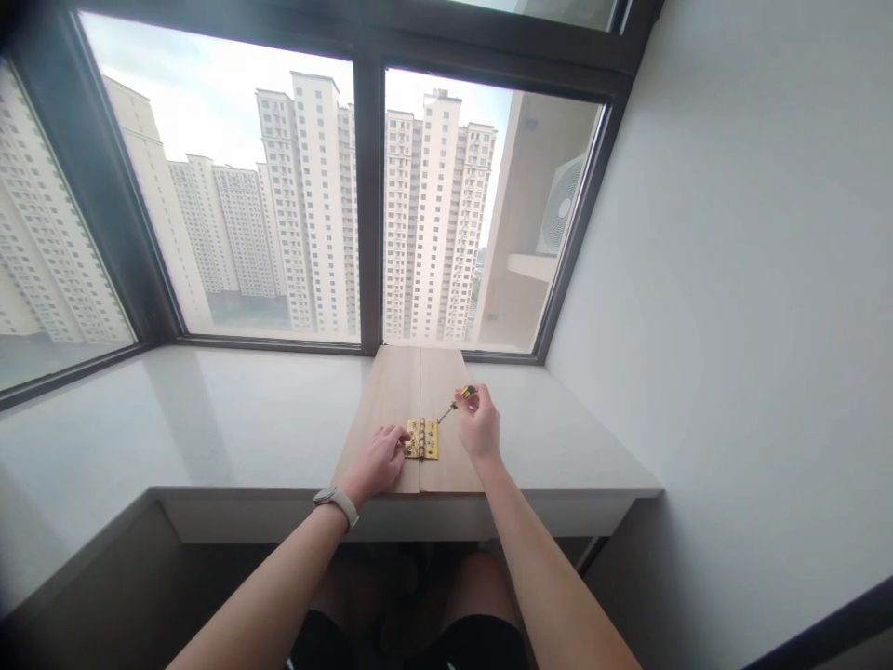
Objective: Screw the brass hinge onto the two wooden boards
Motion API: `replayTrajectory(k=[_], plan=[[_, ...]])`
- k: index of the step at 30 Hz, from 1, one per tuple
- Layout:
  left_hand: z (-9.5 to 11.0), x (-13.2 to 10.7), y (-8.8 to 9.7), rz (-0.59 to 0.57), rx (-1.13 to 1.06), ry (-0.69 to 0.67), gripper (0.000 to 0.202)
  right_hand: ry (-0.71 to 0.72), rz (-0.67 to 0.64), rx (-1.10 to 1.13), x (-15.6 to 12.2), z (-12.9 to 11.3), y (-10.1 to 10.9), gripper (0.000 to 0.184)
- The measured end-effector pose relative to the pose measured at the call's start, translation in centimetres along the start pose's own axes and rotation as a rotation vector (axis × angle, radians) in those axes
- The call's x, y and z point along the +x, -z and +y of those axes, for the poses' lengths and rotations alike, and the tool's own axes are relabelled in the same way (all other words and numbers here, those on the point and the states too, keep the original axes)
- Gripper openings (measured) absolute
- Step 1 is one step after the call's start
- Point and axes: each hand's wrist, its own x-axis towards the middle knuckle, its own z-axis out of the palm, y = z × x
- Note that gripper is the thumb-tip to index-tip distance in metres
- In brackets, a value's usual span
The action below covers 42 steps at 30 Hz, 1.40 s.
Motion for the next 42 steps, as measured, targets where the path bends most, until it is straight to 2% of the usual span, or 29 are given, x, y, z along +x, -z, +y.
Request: replayTrajectory(k=[7,14,18,24,26,29,32,35,38,42], plan=[[0.4,0.0,0.4,-0.022,0.030,-0.060,0.026,0.042,0.014,-0.013,0.6,-1.2,-0.3,0.035],[0.5,0.0,0.6,-0.029,0.019,-0.060,0.027,0.000,0.190,-0.155,0.0,-0.2,0.2,0.032],[0.6,-0.1,0.7,-0.035,0.025,-0.061,0.026,-0.025,0.193,-0.138,-0.7,0.4,0.4,0.032],[0.7,0.0,0.6,-0.043,0.041,-0.052,0.026,0.017,0.082,-0.156,-1.3,0.0,0.2,0.028],[0.6,0.0,0.6,-0.045,0.044,-0.045,0.027,0.060,0.025,-0.265,-1.2,-0.2,0.1,0.026],[0.7,-0.1,0.6,-0.036,0.049,-0.046,0.026,0.099,-0.115,-0.542,-0.9,0.0,0.0,0.023],[0.7,-0.1,0.7,-0.033,0.056,-0.047,0.025,0.027,-0.313,-0.831,-0.7,0.9,-0.6,0.023],[0.7,0.0,0.8,-0.041,0.060,-0.047,0.025,-0.081,-0.467,-0.984,-0.8,2.2,-1.5,0.024],[0.7,0.0,0.7,-0.042,0.056,-0.046,0.024,-0.130,-0.522,-1.051,-1.0,3.4,-2.5,0.022],[0.5,0.0,0.5,-0.027,0.051,-0.054,0.022,-0.149,-0.533,-1.076,-1.0,4.1,-3.1,0.019]])
